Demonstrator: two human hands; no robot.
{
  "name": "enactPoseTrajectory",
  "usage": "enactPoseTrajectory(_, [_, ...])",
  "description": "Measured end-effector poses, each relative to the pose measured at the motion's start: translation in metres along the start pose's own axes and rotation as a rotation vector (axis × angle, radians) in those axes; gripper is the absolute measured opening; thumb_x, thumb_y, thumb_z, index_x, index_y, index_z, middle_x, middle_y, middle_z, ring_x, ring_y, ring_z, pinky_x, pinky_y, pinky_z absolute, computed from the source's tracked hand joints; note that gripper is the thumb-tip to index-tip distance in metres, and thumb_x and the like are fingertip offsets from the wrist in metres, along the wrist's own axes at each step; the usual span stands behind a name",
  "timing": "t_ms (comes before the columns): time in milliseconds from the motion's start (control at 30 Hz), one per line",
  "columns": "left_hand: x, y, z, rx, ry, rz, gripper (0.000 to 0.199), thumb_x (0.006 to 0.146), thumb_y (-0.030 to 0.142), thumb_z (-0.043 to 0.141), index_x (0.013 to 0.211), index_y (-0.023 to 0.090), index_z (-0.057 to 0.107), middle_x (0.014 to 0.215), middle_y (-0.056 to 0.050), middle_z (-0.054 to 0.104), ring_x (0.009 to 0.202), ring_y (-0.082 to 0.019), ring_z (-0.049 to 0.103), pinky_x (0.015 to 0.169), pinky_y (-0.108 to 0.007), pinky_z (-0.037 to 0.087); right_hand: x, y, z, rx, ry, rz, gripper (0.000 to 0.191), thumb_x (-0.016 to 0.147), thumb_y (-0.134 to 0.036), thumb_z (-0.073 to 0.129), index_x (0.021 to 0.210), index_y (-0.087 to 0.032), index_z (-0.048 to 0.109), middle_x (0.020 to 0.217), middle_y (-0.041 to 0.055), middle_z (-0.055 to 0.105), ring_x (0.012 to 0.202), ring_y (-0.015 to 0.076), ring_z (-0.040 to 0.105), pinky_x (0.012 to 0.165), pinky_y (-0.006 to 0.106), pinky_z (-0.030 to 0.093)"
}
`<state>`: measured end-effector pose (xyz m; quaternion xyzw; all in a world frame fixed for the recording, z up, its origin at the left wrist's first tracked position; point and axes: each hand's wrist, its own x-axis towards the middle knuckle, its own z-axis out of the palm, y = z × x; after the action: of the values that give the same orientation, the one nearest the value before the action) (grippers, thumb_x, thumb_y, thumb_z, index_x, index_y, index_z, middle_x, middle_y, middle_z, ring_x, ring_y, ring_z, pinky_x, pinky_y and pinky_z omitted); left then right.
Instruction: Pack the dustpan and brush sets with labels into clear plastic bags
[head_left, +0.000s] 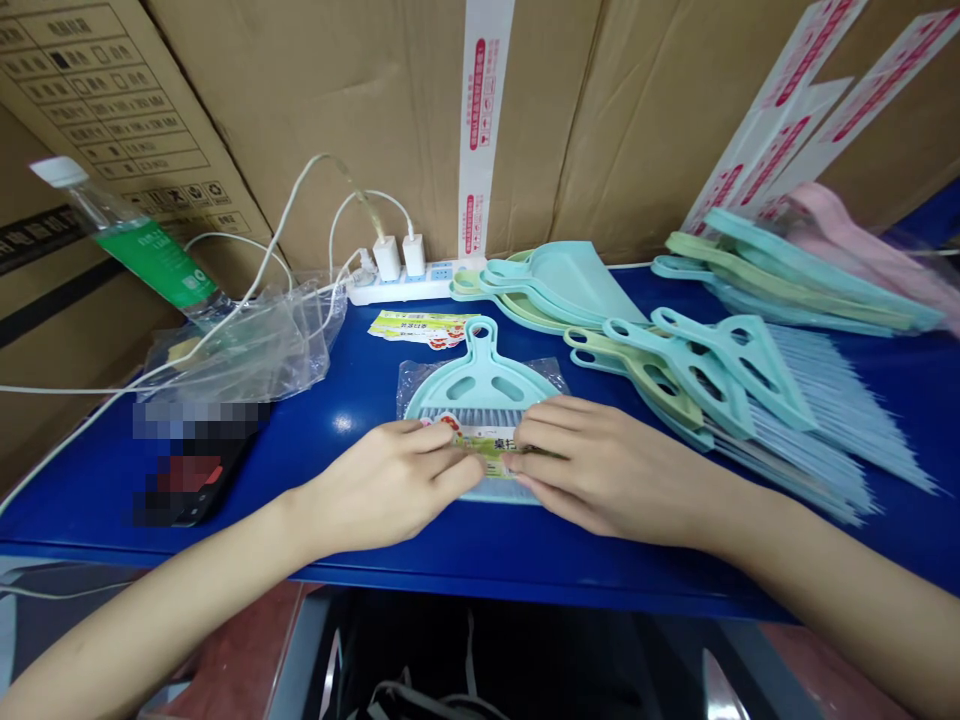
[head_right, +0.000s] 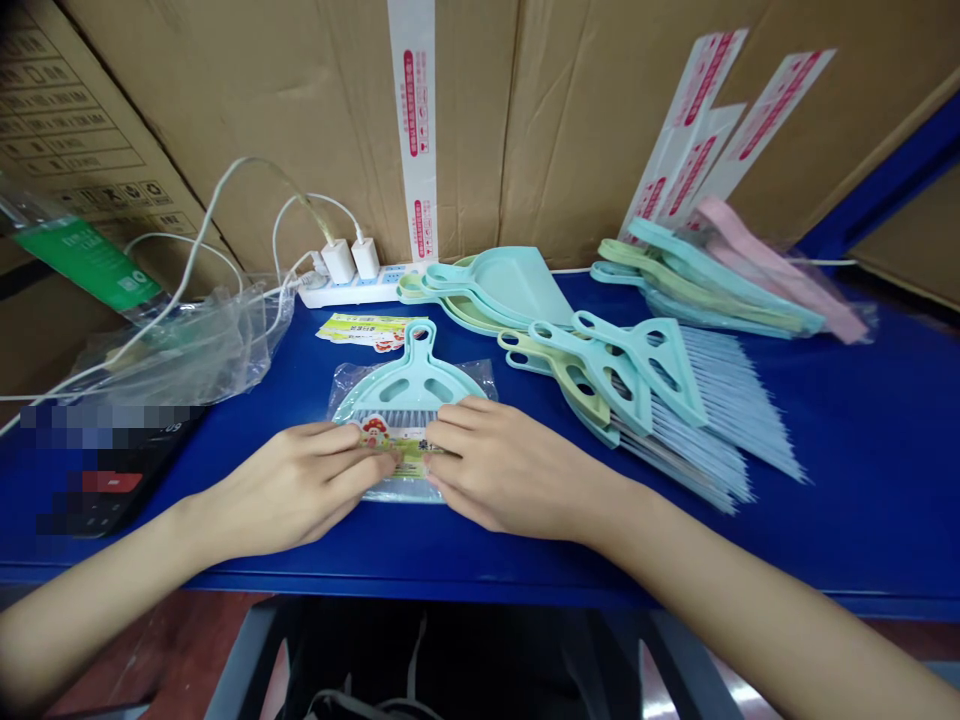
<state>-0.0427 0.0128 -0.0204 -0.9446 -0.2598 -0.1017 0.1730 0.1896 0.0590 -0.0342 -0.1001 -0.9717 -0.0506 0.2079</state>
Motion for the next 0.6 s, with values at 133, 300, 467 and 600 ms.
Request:
enactPoseTrajectory(133, [-0.0011,-0.0009,0.0003,-0.017,0.036,0.003,0.029,0.101,0.011,0.03,0.094,0.015,0.058,0.078,-0.002,0.07,0.072,-0.016,0.058,0.06,-0.028,0.049,-0.0007,0.0005,-0.0015,-0.011,0.01,0.008,0.034,0.099,-0.015,0.042,0.083,-0.014,0.072,0.072,0.0044,0.061,0.07,0.018,0.05,0.069,0.032,0.042])
enactPoseTrajectory(300, [-0.0044,-0.0001,0.003,-0.102,0.02,-0.007,0.026,0.099,0.012,0.032,0.11,0.014,0.056,0.093,-0.005,0.074,0.082,-0.017,0.064,0.069,-0.028,0.055,-0.0012,0.0019,-0.0024,0.026,0.036,0.019,0.033,0.099,-0.016,0.042,0.084,-0.015,0.072,0.071,0.0037,0.061,0.068,0.0172,0.049,0.069,0.032,0.042])
enactPoseTrajectory(467, [-0.0049,-0.0002,0.0023,-0.195,-0.034,-0.063,0.025,0.099,0.015,0.033,0.115,0.013,0.053,0.094,-0.007,0.074,0.086,-0.019,0.066,0.071,-0.03,0.057,-0.0008,0.004,-0.0021,0.074,0.041,0.028,0.03,0.099,-0.018,0.045,0.087,-0.015,0.072,0.073,0.0041,0.064,0.07,0.0177,0.051,0.072,0.032,0.043])
enactPoseTrajectory(600, [-0.0063,-0.002,0.0011,-0.267,-0.031,-0.099,0.024,0.098,0.013,0.035,0.116,0.014,0.051,0.094,-0.006,0.072,0.083,-0.018,0.065,0.07,-0.029,0.057,-0.0018,0.0041,-0.0014,0.084,0.023,0.047,0.033,0.101,-0.021,0.043,0.086,-0.015,0.072,0.073,0.0044,0.064,0.071,0.018,0.052,0.071,0.033,0.043])
